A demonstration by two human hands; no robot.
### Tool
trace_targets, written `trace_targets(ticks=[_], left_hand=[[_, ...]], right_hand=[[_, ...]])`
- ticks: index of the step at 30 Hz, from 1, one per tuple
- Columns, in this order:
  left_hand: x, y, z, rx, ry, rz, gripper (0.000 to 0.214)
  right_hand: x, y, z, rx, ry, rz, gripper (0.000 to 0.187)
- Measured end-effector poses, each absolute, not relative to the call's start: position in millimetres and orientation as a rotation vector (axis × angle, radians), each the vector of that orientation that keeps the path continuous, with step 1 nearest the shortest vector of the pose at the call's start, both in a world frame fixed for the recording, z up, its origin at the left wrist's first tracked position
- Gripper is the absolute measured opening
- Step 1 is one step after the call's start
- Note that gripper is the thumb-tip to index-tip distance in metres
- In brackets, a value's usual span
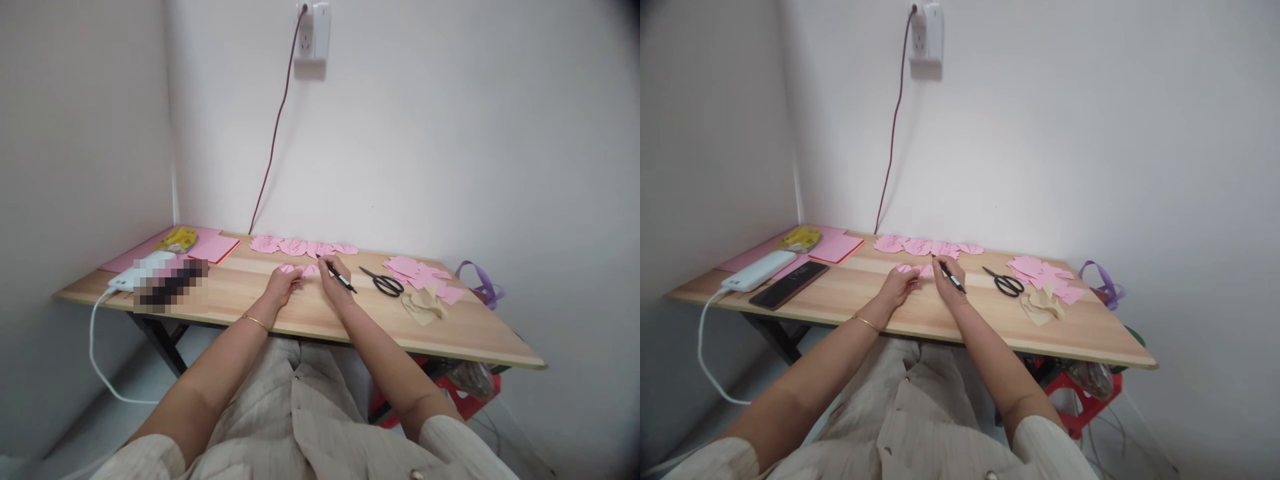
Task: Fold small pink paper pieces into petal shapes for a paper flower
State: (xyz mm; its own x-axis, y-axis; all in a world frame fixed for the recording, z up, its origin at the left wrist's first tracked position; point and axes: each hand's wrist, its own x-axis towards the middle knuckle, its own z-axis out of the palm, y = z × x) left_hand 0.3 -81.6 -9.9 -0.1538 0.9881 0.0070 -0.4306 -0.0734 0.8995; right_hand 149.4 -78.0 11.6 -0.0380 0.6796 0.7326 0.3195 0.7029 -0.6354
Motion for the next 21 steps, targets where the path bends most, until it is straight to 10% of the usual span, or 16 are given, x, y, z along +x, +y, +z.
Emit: trace_targets(ticks=[21], left_hand=[[0.4,-84.2,-9.4,1.020,0.882,1.410,0.020]], right_hand=[[137.0,-80.0,-0.8,-0.768,-1.807,0.403,0.022]])
